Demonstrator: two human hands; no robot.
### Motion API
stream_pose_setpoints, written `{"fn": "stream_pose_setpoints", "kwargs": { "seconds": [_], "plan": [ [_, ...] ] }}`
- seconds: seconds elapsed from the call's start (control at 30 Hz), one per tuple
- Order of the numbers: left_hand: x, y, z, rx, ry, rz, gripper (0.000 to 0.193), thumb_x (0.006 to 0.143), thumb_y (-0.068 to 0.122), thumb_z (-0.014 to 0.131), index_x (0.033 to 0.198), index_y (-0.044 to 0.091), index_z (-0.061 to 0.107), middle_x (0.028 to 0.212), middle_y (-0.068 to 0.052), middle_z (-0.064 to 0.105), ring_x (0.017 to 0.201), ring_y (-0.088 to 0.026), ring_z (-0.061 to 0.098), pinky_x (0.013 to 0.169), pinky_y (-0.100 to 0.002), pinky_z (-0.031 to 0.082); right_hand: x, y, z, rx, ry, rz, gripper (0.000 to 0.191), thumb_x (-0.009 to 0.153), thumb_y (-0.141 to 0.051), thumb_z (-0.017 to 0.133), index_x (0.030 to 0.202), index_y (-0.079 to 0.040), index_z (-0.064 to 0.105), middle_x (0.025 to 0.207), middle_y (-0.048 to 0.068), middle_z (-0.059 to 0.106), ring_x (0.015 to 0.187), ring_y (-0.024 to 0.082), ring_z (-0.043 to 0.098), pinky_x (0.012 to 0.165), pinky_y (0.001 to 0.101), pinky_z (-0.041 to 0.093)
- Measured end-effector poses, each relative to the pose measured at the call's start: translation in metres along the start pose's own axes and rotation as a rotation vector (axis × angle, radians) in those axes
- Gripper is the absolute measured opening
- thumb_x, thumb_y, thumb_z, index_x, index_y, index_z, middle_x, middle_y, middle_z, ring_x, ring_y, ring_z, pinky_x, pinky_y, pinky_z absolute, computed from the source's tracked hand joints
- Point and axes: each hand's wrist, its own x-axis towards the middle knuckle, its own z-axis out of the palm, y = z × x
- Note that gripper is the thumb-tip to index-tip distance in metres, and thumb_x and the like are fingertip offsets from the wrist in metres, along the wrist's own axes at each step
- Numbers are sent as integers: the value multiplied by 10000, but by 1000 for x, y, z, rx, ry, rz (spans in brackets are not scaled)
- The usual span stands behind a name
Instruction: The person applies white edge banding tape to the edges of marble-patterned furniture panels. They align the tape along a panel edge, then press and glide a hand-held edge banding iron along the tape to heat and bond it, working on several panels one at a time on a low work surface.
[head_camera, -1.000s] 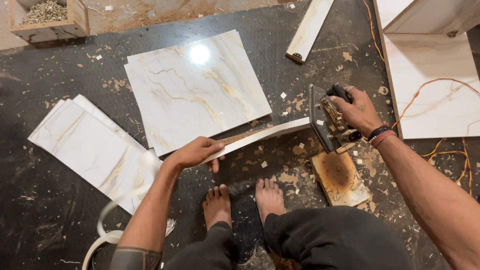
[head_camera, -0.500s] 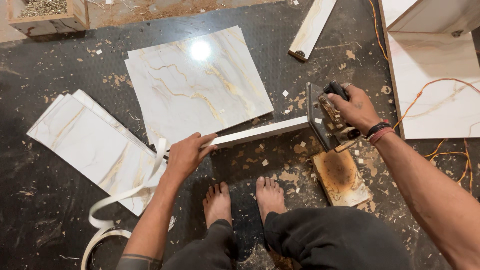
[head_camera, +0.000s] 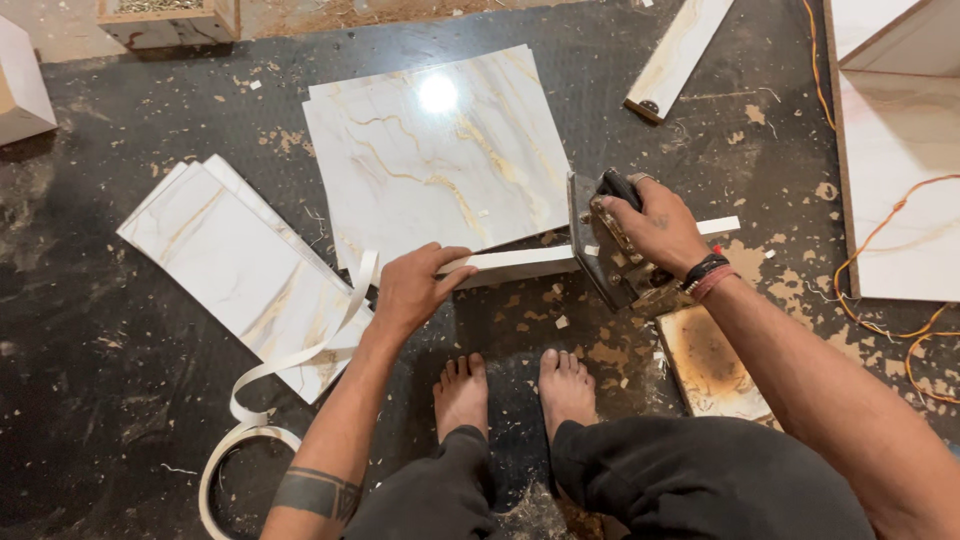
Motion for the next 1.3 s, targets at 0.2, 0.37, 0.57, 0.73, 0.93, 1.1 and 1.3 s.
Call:
{"fn": "stream_pose_setpoints", "kwargs": {
  "seconds": [0.2, 0.37, 0.57, 0.73, 0.93, 1.1, 1.3],
  "plan": [
    [7, 32, -21, 129, 134, 297, 229, 910, 343, 764, 1042, 157, 782, 769, -41, 653, 662, -265, 654, 585, -391, 503, 0, -4, -2, 57, -46, 134, 462, 929, -406, 624, 1177, -17, 655, 862, 187, 708, 730, 318, 698, 685, 452, 538],
    [13, 63, -26, 111, 208, 364, 228, 910, 326, 776, 1055, 150, 758, 764, -41, 634, 655, -245, 643, 579, -377, 496, 1, 29, -24, -21, 83, 20, 447, 964, -397, 636, 1192, -16, 684, 963, 191, 729, 828, 299, 708, 760, 424, 538],
    [15, 65, -16, 213, 152, 393, 257, 921, 354, 777, 1063, 139, 776, 706, -37, 632, 551, -191, 608, 503, -358, 470, 0, 64, -47, -29, 190, 93, 442, 965, -389, 661, 1182, -6, 699, 981, 217, 730, 884, 330, 713, 798, 432, 528],
    [5, 20, -8, 298, 64, 215, 237, 912, 387, 736, 1023, 184, 789, 751, -46, 641, 605, -235, 636, 530, -377, 491, 0, 66, -51, -13, 210, 114, 431, 962, -384, 671, 1175, -10, 705, 957, 201, 733, 872, 309, 710, 792, 423, 524],
    [-4, -8, 13, 318, 12, 159, 241, 925, 406, 709, 1012, 194, 784, 803, -31, 659, 708, -242, 658, 609, -393, 509, 2, 58, -52, 65, 186, 206, 413, 956, -356, 674, 1159, 3, 695, 893, 163, 719, 773, 239, 684, 715, 390, 518],
    [-4, -9, 16, 326, -28, 160, 245, 952, 378, 685, 977, 142, 745, 834, -25, 667, 786, -227, 657, 679, -399, 489, 2, 45, -42, 226, 152, 247, 416, 972, -313, 662, 1183, 45, 650, 880, 98, 670, 707, 166, 604, 622, 341, 495],
    [-6, -3, 15, 303, -35, 144, 236, 943, 353, 685, 985, 125, 732, 862, -39, 671, 805, -234, 659, 697, -406, 488, -1, 20, -12, 382, 48, 313, 379, 972, -265, 612, 1227, 16, 600, 902, 52, 630, 716, 137, 599, 585, 312, 506]
  ]
}}
